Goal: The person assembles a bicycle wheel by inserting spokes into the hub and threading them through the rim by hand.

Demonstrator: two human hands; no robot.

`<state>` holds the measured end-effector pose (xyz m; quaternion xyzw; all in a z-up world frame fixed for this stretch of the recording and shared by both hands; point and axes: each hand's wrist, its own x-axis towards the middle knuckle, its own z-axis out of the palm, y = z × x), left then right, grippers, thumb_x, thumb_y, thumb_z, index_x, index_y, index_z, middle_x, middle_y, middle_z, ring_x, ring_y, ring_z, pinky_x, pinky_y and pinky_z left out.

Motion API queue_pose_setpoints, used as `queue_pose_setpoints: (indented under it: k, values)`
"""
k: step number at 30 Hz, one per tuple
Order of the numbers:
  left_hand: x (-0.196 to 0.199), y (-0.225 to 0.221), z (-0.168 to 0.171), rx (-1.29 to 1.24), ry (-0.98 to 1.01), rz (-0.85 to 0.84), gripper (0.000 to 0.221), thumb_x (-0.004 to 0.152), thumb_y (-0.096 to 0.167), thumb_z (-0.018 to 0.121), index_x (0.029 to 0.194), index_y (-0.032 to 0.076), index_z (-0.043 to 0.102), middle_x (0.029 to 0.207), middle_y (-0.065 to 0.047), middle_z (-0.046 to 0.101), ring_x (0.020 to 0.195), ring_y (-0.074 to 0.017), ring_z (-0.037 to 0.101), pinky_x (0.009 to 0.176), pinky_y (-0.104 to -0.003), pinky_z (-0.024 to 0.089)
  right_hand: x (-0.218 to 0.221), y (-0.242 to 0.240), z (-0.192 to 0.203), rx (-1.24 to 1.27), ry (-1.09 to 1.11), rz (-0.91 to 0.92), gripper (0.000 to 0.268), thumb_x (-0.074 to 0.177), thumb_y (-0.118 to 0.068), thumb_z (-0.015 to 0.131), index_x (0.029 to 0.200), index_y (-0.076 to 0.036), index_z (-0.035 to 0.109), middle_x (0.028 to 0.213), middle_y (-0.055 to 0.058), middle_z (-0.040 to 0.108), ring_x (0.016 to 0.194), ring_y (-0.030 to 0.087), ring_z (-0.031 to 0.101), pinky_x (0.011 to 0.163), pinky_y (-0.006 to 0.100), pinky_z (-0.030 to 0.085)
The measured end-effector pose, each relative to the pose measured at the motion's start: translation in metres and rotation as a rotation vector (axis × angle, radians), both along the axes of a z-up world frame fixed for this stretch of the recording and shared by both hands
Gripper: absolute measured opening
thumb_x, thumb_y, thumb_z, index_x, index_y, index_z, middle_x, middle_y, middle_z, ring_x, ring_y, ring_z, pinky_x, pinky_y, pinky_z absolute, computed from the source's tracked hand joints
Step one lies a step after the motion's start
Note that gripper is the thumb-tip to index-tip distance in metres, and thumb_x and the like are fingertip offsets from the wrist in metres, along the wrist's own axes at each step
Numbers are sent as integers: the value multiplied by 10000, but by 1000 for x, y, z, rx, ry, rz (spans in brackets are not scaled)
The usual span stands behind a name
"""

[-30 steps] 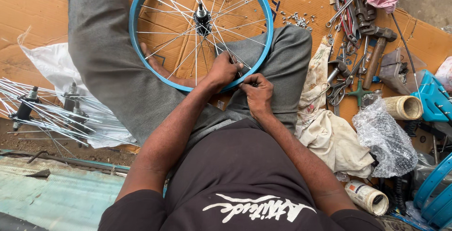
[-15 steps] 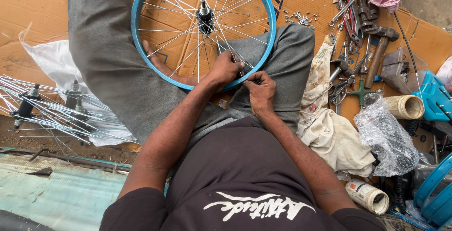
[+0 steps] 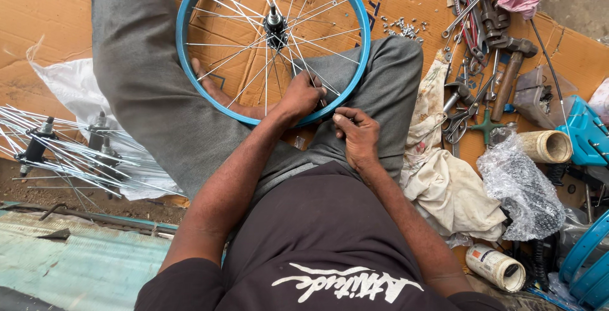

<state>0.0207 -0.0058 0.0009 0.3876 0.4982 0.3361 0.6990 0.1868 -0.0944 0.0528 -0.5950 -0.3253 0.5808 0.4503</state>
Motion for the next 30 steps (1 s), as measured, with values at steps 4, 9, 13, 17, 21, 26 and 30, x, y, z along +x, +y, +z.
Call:
queue_pose_setpoints:
  k: [4,9,13,17,21,26,30]
  values:
    - [3,1,-3,62,93,32,150,879,57,709,908,9,570,729,-101,684,645,-177,691,560,-312,548,-3,6,-13,32,-205,65,99,894,46,702,986,12,711,819,51,672,656,82,599,595,213,518]
    - [2,1,5,40,145,-4,181,890,89,723,900,-2,567,739,-101,698,670,-176,719,587,-322,578,-12,13,-24,96,-249,25,134,873,70,725,920,-16,634,821,26,641,667,58,575,572,192,489]
    - [1,1,10,28,182,-16,187,898,96,723,919,-3,567,760,-117,701,687,-186,722,601,-330,589,-12,12,-22,125,-203,79,119,912,37,721,936,-28,624,834,19,632,695,30,588,591,163,504]
    - [0,1,8,53,226,-26,183,908,107,722,921,-10,582,774,-122,703,689,-185,722,600,-331,585,-12,11,-20,105,-242,101,119,908,20,734,923,-33,628,818,23,640,680,31,586,581,163,502]
    - [3,2,1,15,219,-26,207,882,121,730,927,2,566,775,-125,706,700,-199,729,611,-348,594,-13,11,-21,99,-373,93,109,918,17,716,917,-48,629,814,12,632,683,32,579,581,175,507]
    - [3,4,-14,128,289,-15,212,860,152,758,900,-1,616,793,-144,707,732,-239,714,655,-387,564,-12,11,-28,170,-363,57,152,864,46,761,880,-43,639,808,-9,624,707,37,569,630,192,506]
    - [1,3,-11,137,322,-43,229,876,161,768,905,-15,624,799,-147,701,733,-228,691,653,-379,554,-15,15,-27,235,-469,69,164,855,11,795,847,-50,642,770,-33,634,684,32,557,601,202,485]
